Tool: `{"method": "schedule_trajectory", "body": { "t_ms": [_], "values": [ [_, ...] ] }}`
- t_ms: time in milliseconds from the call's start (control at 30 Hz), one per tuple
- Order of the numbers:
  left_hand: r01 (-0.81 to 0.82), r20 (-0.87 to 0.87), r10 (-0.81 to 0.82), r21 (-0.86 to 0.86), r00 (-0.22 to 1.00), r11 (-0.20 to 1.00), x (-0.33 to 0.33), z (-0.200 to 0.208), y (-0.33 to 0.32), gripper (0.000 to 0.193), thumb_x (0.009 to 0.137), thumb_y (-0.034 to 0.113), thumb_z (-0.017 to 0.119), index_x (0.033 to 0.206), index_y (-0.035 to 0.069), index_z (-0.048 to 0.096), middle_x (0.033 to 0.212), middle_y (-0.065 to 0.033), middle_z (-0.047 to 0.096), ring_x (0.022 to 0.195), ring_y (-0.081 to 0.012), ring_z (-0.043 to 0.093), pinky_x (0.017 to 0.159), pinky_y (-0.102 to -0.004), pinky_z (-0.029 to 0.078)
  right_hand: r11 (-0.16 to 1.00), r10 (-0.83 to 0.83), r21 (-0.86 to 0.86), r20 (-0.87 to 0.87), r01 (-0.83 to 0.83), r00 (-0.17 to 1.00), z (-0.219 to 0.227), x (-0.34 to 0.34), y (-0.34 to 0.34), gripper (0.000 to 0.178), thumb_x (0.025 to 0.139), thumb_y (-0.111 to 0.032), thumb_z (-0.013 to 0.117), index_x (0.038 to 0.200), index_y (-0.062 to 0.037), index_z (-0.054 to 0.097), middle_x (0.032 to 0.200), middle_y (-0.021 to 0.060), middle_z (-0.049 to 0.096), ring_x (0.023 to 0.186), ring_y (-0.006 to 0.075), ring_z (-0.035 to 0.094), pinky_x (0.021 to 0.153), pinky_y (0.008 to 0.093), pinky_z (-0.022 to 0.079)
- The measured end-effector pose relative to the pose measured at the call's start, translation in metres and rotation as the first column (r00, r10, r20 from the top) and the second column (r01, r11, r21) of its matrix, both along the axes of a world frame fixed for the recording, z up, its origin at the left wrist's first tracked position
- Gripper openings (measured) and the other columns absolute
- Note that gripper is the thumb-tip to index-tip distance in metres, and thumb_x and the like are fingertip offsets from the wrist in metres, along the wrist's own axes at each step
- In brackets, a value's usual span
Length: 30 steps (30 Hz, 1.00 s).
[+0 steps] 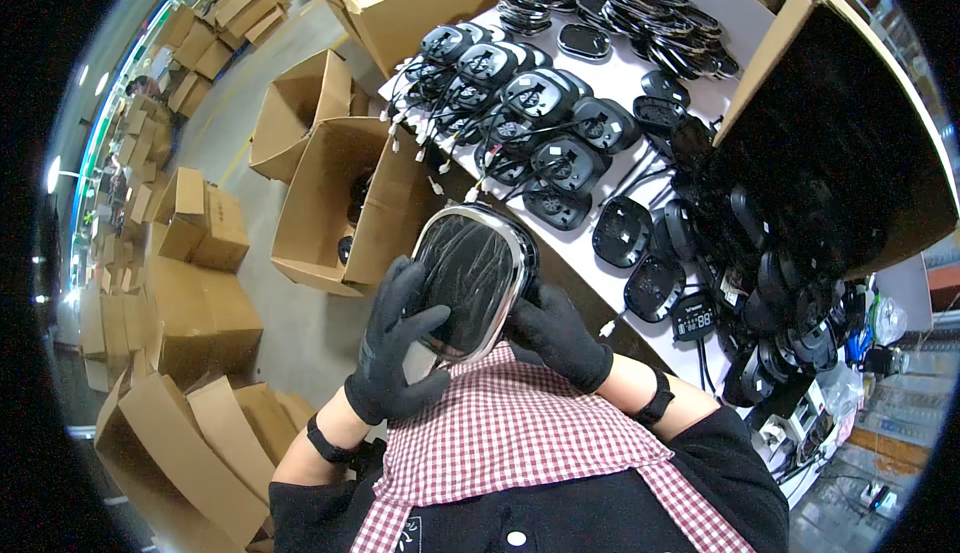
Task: The recorder is assembling electronic components, possibly digital displays or control panels, in a warehouse or factory setting.
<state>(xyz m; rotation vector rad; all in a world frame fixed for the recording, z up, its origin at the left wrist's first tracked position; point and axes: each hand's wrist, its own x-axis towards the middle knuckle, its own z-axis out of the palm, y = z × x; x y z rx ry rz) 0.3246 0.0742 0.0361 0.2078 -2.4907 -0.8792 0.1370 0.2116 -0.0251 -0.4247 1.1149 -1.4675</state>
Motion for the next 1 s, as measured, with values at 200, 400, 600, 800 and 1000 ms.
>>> {"method": "schedule_trajectory", "body": {
  "t_ms": [200, 400, 600, 800, 1000],
  "values": [
    [-0.016, 0.059, 0.009, 0.127, 0.998, 0.992, -0.028, -0.009, -0.002, 0.099, 0.063, 0.031, 0.088, 0.141, 0.003, 0.032, 0.150, -0.0319, 0.018, 0.138, -0.0476, 0.027, 0.112, -0.0507, 0.028, 0.996, -0.092, -0.027, -0.157, 0.089, 0.983, 0.012, 0.010, -0.004, 0.043, 0.094, -0.028, 0.062, 0.123, 0.0022, 0.055, 0.113, 0.0145, 0.064, 0.098, 0.0191, 0.063, 0.084, 0.0333, 0.052],
    [0.043, 0.127, -0.079, 0.263, 0.989, 0.964, -0.063, -0.020, -0.039, 0.113, 0.062, 0.023, 0.085, 0.148, -0.001, 0.016, 0.147, -0.0287, 0.025, 0.137, -0.0426, 0.030, 0.112, -0.0469, 0.030, 0.985, -0.171, -0.044, -0.454, 0.169, 0.875, 0.016, 0.004, -0.022, 0.047, 0.092, -0.034, 0.062, 0.122, 0.0019, 0.055, 0.101, 0.0152, 0.068, 0.087, 0.0180, 0.066, 0.076, 0.0325, 0.053],
    [-0.032, 0.051, -0.223, 0.996, 0.973, 0.086, -0.055, -0.053, -0.123, 0.069, 0.085, 0.023, 0.063, 0.145, 0.004, 0.036, 0.138, -0.0139, 0.049, 0.124, -0.0268, 0.050, 0.106, -0.0410, 0.042, 0.941, -0.301, 0.099, -0.181, 0.322, 0.936, 0.026, -0.006, -0.027, 0.049, 0.093, -0.031, 0.060, 0.124, 0.0060, 0.053, 0.104, 0.0114, 0.065, 0.090, 0.0141, 0.062, 0.075, 0.0269, 0.053],
    [0.138, -0.205, -0.220, 0.948, 0.954, -0.287, -0.036, -0.075, -0.176, 0.087, 0.078, 0.055, 0.066, 0.146, 0.009, 0.036, 0.144, -0.0176, 0.043, 0.128, -0.0371, 0.045, 0.108, -0.0567, 0.036, 0.926, -0.358, 0.124, -0.003, 0.356, 0.934, 0.035, -0.007, -0.036, 0.060, 0.093, -0.034, 0.061, 0.132, 0.0078, 0.044, 0.121, 0.0172, 0.059, 0.107, 0.0203, 0.060, 0.090, 0.0328, 0.052],
    [0.099, -0.139, -0.126, 0.955, 0.982, -0.279, -0.052, -0.067, -0.181, 0.086, 0.076, 0.054, 0.069, 0.143, 0.010, 0.039, 0.142, -0.0175, 0.044, 0.128, -0.0392, 0.045, 0.105, -0.0602, 0.038, 0.916, -0.379, 0.143, 0.005, 0.375, 0.925, 0.030, -0.009, -0.043, 0.061, 0.092, -0.035, 0.061, 0.131, 0.0080, 0.045, 0.119, 0.0175, 0.060, 0.106, 0.0201, 0.061, 0.090, 0.0320, 0.052]
  ]
}}
